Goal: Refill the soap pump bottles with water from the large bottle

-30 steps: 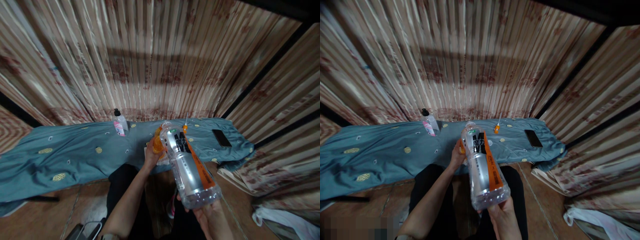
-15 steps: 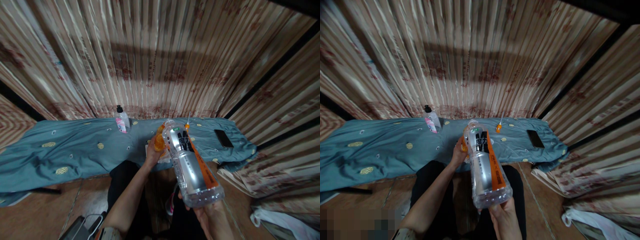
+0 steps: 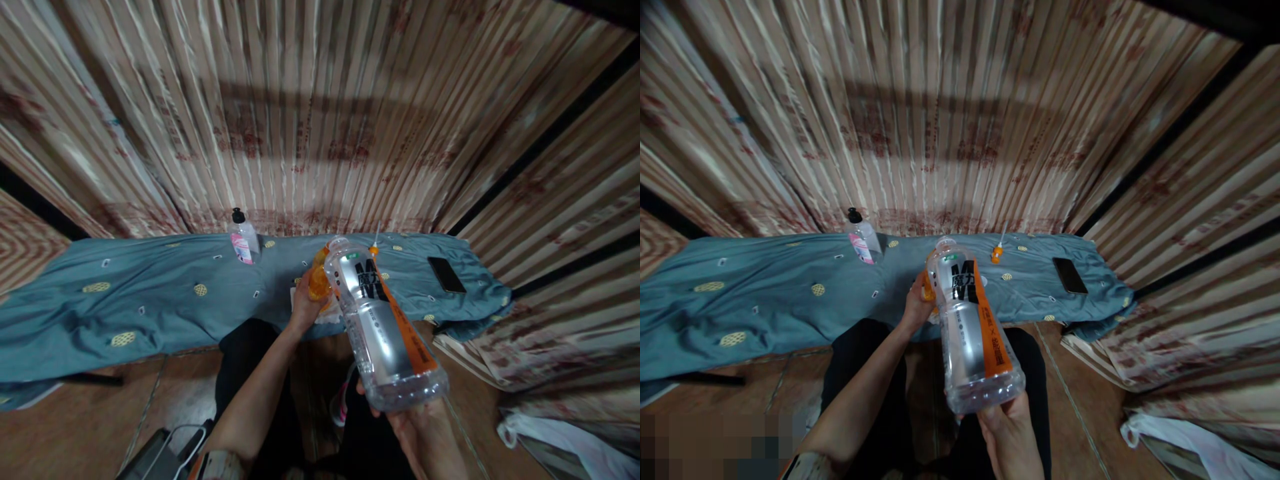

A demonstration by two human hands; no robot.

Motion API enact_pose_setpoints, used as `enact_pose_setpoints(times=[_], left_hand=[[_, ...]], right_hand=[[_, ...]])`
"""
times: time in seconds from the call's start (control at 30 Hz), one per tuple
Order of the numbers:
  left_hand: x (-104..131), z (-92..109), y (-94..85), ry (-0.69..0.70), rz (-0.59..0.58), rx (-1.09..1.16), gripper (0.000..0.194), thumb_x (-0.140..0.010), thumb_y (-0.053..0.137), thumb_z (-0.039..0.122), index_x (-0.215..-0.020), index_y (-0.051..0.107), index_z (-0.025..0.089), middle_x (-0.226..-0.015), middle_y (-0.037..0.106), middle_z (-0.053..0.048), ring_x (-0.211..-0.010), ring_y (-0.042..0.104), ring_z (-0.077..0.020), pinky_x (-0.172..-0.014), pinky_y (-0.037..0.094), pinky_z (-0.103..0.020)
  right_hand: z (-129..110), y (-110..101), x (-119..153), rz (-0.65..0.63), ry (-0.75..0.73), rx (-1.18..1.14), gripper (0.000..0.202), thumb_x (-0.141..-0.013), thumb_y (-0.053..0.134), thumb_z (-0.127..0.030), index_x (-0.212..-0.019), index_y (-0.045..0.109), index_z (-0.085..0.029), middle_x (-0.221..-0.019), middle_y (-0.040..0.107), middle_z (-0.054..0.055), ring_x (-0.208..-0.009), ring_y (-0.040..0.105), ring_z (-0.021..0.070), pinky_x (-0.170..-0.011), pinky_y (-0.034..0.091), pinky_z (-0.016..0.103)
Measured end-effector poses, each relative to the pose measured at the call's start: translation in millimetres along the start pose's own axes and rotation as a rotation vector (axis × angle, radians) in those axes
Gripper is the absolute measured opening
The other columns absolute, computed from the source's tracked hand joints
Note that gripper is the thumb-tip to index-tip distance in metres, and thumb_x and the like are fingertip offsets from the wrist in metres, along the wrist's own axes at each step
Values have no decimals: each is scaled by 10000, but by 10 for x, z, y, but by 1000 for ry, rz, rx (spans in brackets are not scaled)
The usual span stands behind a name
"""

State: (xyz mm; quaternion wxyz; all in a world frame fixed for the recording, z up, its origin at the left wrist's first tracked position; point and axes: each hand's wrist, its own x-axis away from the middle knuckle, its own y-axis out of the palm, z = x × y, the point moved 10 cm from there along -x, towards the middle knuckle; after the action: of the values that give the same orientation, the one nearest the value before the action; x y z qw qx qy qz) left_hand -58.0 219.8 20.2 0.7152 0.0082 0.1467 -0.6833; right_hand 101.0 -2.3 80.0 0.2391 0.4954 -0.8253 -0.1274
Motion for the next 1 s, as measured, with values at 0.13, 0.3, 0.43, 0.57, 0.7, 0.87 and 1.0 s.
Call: enact_pose_setpoints(times=[0.13,0.3,0.43,0.57,0.7,0.87,1.0], left_hand=[[2,-14,2,-15,-2,0,624,-624,788,190,-1213,580,182,-1132,685,-91,-1150,614,-289,-1035,472,-460],[4,-7,-4,-14,-5,2,652,-613,794,178,-1226,570,182,-1165,677,-93,-1153,616,-285,-1048,462,-449],[1,-7,-4,-10,-4,22,644,-602,800,164,-1207,580,196,-1146,683,-74,-1140,623,-279,-1035,474,-442],[2,19,-12,16,-2,6,639,-607,801,161,-1206,579,190,-1151,677,-76,-1145,620,-286,-1038,474,-466],[5,7,-6,7,-10,-5,659,-605,809,162,-1220,571,172,-1155,675,-88,-1134,621,-296,-1035,475,-494],[-1,36,-4,32,-2,3,639,-626,810,198,-1220,577,163,-1169,679,-98,-1140,623,-301,-1033,481,-487],[-9,25,8,45,-7,1,645,-612,798,160,-1219,577,171,-1177,682,-90,-1142,627,-294,-1037,484,-471]], right_hand=[[7,-13,-8,-30,-7,43,795,-466,917,-614,-1139,662,-275,-855,795,56,-653,725,224,-517,542,274],[-16,-6,-10,-37,-21,65,794,-494,916,-598,-1171,642,-288,-872,785,45,-661,728,228,-517,548,277],[-14,-12,0,-21,-10,70,768,-505,914,-597,-1149,647,-275,-855,792,50,-666,726,211,-532,549,258],[-18,-17,7,-13,-8,60,808,-465,918,-615,-1151,639,-296,-872,792,40,-674,732,204,-545,550,247],[-33,-9,5,-22,-19,73,751,-500,909,-608,-1124,655,-276,-839,779,42,-674,731,212,-529,543,251],[-36,-10,6,-12,-19,68,750,-491,917,-598,-1118,661,-277,-845,781,43,-664,732,215,-524,543,257],[-32,8,13,-16,-15,44,762,-486,918,-602,-1130,649,-295,-856,790,26,-656,735,197,-529,537,233]])
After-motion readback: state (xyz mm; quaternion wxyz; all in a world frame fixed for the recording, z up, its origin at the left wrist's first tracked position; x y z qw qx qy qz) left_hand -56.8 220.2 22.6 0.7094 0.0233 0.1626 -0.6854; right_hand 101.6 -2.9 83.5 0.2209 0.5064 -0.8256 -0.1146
